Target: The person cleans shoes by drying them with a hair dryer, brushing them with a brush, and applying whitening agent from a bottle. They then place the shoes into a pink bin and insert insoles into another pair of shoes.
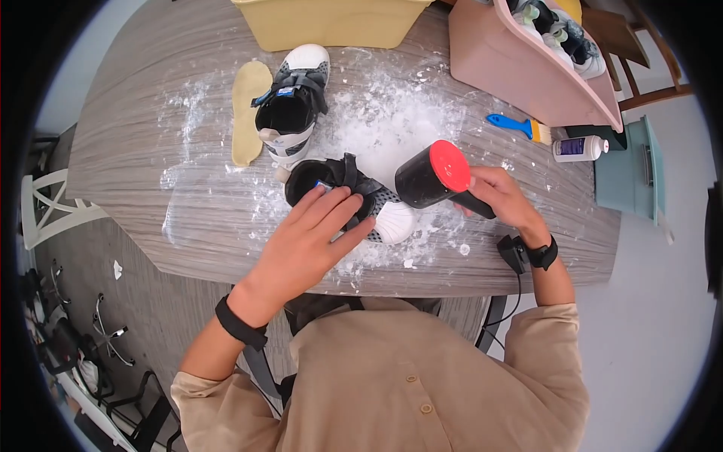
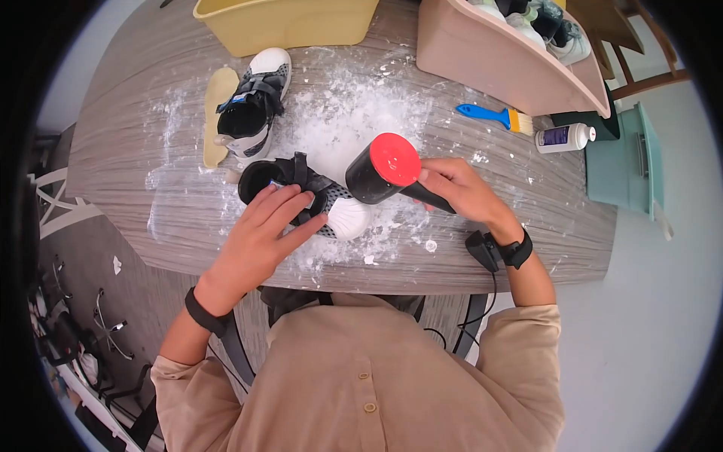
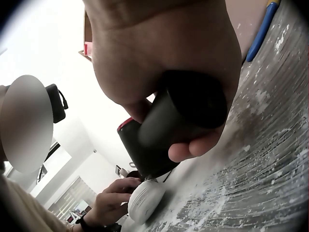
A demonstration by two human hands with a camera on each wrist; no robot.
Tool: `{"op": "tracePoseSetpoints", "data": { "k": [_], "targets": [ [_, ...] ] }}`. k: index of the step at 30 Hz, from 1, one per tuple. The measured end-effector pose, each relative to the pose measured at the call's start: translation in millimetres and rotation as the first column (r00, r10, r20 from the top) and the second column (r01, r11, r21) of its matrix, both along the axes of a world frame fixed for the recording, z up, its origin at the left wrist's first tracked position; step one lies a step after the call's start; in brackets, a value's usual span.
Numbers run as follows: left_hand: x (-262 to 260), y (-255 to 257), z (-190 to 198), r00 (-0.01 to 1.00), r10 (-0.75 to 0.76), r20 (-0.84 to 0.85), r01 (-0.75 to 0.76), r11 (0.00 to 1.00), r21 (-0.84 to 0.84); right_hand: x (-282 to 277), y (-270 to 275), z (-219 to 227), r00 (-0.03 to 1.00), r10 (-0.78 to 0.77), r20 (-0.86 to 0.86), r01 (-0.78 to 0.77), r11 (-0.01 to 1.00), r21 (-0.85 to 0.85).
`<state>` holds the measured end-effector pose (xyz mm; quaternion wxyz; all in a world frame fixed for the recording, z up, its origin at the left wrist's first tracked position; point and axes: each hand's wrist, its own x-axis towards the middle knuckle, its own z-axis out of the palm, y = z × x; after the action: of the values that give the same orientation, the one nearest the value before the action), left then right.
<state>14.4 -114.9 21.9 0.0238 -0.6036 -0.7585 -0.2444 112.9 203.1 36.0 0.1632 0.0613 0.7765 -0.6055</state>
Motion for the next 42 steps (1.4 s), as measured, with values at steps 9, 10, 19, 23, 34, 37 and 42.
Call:
{"op": "tracePoseSetpoints", "data": {
  "k": [9,10,19,23,34,37,42],
  "targets": [
    [-2,-4,-10,0.999,-0.016,0.038,0.013,0.998,0.069,8,-2,-6,0.997,0.063,-0.035,-0.065,0.997,-0.050],
    [-3,-4,-12,0.999,-0.029,0.037,0.026,0.997,0.068,9,-2,-7,0.996,0.073,-0.054,-0.075,0.997,-0.035],
    [-9,-8,-15,0.992,-0.094,0.085,0.088,0.993,0.081,15,-10,-2,0.993,0.081,-0.085,-0.087,0.994,-0.063],
    [-10,-8,-13,0.985,-0.114,0.131,0.105,0.991,0.078,15,-10,-4,0.987,0.098,-0.130,-0.101,0.995,-0.013],
    [-12,-8,-11,0.975,-0.134,0.176,0.128,0.991,0.046,14,-5,-6,0.985,0.099,-0.138,-0.101,0.995,-0.006],
    [-12,-11,-9,0.974,-0.132,0.183,0.125,0.991,0.048,13,-6,-3,0.993,0.090,-0.077,-0.097,0.991,-0.089],
    [-12,-12,-11,0.969,-0.129,0.209,0.120,0.991,0.055,13,-9,0,0.990,0.102,-0.097,-0.113,0.988,-0.110]
  ]
}}
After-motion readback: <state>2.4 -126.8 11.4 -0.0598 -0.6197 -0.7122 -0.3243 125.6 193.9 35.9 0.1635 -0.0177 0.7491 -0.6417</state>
